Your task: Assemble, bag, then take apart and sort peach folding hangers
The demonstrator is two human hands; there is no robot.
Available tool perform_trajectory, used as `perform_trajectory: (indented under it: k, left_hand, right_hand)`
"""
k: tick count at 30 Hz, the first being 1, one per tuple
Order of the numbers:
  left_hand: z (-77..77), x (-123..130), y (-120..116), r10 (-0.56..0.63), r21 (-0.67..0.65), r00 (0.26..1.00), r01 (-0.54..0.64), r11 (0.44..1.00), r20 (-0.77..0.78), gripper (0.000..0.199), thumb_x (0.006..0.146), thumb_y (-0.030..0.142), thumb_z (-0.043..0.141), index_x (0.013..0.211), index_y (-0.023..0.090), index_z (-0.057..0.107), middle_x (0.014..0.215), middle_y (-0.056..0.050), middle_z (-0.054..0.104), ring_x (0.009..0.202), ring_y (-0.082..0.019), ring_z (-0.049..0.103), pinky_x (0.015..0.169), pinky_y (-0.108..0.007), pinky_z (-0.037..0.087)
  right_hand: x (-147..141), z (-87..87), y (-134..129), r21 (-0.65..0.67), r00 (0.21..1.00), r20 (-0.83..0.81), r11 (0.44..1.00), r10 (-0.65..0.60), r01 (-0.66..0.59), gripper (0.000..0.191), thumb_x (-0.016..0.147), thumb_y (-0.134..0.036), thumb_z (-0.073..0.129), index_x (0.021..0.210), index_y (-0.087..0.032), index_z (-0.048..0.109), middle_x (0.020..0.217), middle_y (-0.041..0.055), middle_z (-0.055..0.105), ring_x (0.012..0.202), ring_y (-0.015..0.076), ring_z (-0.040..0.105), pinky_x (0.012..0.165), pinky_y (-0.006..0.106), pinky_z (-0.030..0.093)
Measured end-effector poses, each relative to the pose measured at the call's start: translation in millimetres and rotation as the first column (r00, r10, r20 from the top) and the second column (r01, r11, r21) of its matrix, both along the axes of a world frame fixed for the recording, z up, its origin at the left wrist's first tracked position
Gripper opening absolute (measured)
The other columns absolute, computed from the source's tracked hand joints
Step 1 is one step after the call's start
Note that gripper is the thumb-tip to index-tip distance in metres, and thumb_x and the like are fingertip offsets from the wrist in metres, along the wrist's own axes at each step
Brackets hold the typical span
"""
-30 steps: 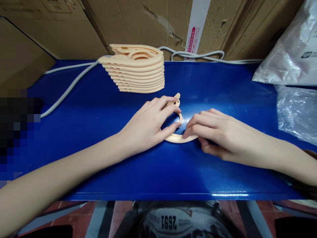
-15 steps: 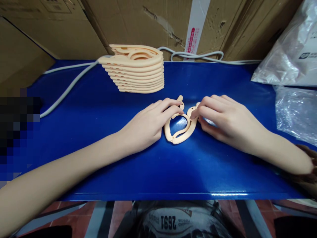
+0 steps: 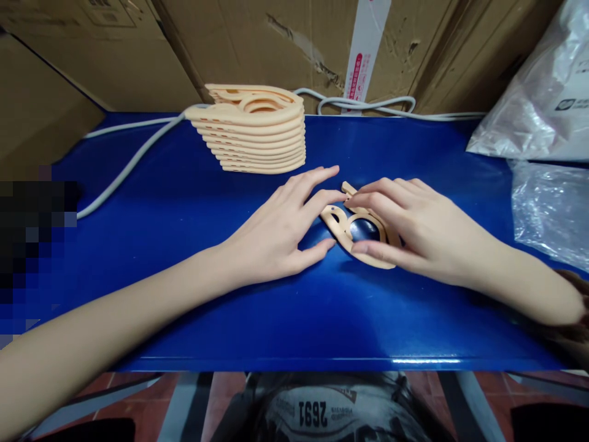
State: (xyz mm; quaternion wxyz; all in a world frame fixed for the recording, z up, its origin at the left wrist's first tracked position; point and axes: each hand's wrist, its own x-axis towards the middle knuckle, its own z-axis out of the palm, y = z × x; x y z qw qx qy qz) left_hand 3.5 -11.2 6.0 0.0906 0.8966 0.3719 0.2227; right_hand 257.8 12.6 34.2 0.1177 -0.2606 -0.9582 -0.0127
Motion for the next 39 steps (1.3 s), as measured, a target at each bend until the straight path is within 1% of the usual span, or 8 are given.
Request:
perform_trajectory:
  k: [6, 11, 15, 21, 24, 28, 34, 39]
  left_hand:
    - [-5.3, 0, 1, -0.054, -0.071, 0.999, 0.053, 0.996, -0.009, 0.079, 0.091, 0.055, 0.071, 0.152, 0.018, 0.037, 0.166, -0.022, 0.034, 0.155, -0.035, 0.035, 0.125, -0.057, 0.032]
    - [-5.4, 0, 2, -0.103, -0.090, 0.994, 0.100, 0.991, -0.031, 0.081, 0.093, 0.060, 0.067, 0.155, 0.016, 0.035, 0.153, -0.020, 0.053, 0.141, -0.035, 0.052, 0.117, -0.053, 0.043]
    - [-0.1, 1, 1, -0.065, -0.066, 0.997, 0.063, 0.996, -0.033, 0.073, 0.095, 0.051, 0.067, 0.152, 0.015, 0.039, 0.134, -0.016, 0.065, 0.118, -0.031, 0.063, 0.103, -0.045, 0.052]
    - [3.6, 0, -3, -0.042, 0.028, 0.998, 0.041, 0.999, 0.043, 0.072, 0.093, 0.041, 0.072, 0.151, 0.016, 0.038, 0.142, -0.015, 0.057, 0.129, -0.028, 0.058, 0.109, -0.041, 0.051]
    - [6.7, 0, -5, -0.001, 0.079, 0.999, -0.003, 0.997, 0.051, 0.071, 0.093, 0.042, 0.071, 0.153, 0.022, 0.037, 0.145, -0.013, 0.056, 0.134, -0.031, 0.055, 0.113, -0.047, 0.048]
    - [9.4, 0, -7, 0.001, 0.115, 0.999, -0.006, 0.993, 0.040, 0.073, 0.094, 0.044, 0.071, 0.154, 0.022, 0.036, 0.146, -0.014, 0.054, 0.137, -0.032, 0.054, 0.115, -0.049, 0.047]
    - [7.7, 0, -5, -0.066, 0.228, 0.997, 0.057, 0.972, 0.031, 0.078, 0.094, 0.050, 0.071, 0.153, 0.012, 0.039, 0.142, -0.018, 0.058, 0.130, -0.031, 0.059, 0.109, -0.044, 0.051]
    - [10.2, 0, -6, -0.061, 0.312, 0.998, 0.069, 0.948, -0.035, 0.074, 0.096, 0.042, 0.068, 0.150, -0.001, 0.041, 0.140, -0.024, 0.059, 0.132, -0.032, 0.058, 0.112, -0.043, 0.049]
  right_hand:
    - [-5, -3.8, -9, -0.236, 0.969, -0.084, 0.940, 0.232, -0.246, 0.047, 0.097, -0.022, 0.056, 0.143, -0.015, 0.050, 0.149, 0.0176, 0.057, 0.145, 0.0295, 0.047, 0.115, 0.050, 0.043]
    - [-8, -2.8, -13, -0.313, 0.958, -0.162, 0.908, 0.237, -0.278, 0.048, 0.091, -0.008, 0.052, 0.139, -0.017, 0.053, 0.147, 0.0152, 0.058, 0.141, 0.0241, 0.050, 0.112, 0.044, 0.047]
    - [-8, 0.1, -11, -0.236, 0.967, -0.195, 0.949, 0.164, -0.209, 0.039, 0.098, -0.024, 0.058, 0.136, -0.016, 0.056, 0.139, 0.0164, 0.060, 0.128, 0.0275, 0.058, 0.104, 0.043, 0.050]
    - [-2, 5.3, -2, -0.169, 0.952, -0.217, 0.969, -0.216, 0.181, 0.047, 0.102, -0.051, 0.054, 0.129, -0.013, 0.061, 0.105, 0.0123, 0.069, 0.091, 0.0243, 0.066, 0.078, 0.036, 0.050]
    - [-1, 7.0, 1, -0.345, 0.912, -0.232, 0.905, -0.337, 0.247, 0.046, 0.098, -0.060, 0.057, 0.110, -0.017, 0.065, 0.079, 0.0015, 0.064, 0.066, 0.0171, 0.058, 0.060, 0.030, 0.041]
    - [-4, 11.8, 0, -0.620, 0.880, -0.258, 0.767, -0.398, 0.165, 0.044, 0.097, -0.061, 0.056, 0.082, -0.020, 0.059, 0.065, -0.0032, 0.049, 0.057, 0.0119, 0.042, 0.050, 0.027, 0.032]
    - [-8, 15.5, -5, -0.848, 0.801, -0.295, 0.529, -0.521, 0.031, 0.041, 0.090, -0.060, 0.068, 0.083, -0.021, 0.061, 0.064, -0.0040, 0.042, 0.055, 0.0100, 0.034, 0.046, 0.026, 0.023]
    - [-8, 11.3, -6, -0.880, 0.771, -0.332, 0.473, -0.543, -0.045, 0.039, 0.088, -0.058, 0.072, 0.084, -0.021, 0.064, 0.066, -0.0032, 0.044, 0.056, 0.0105, 0.036, 0.048, 0.027, 0.023]
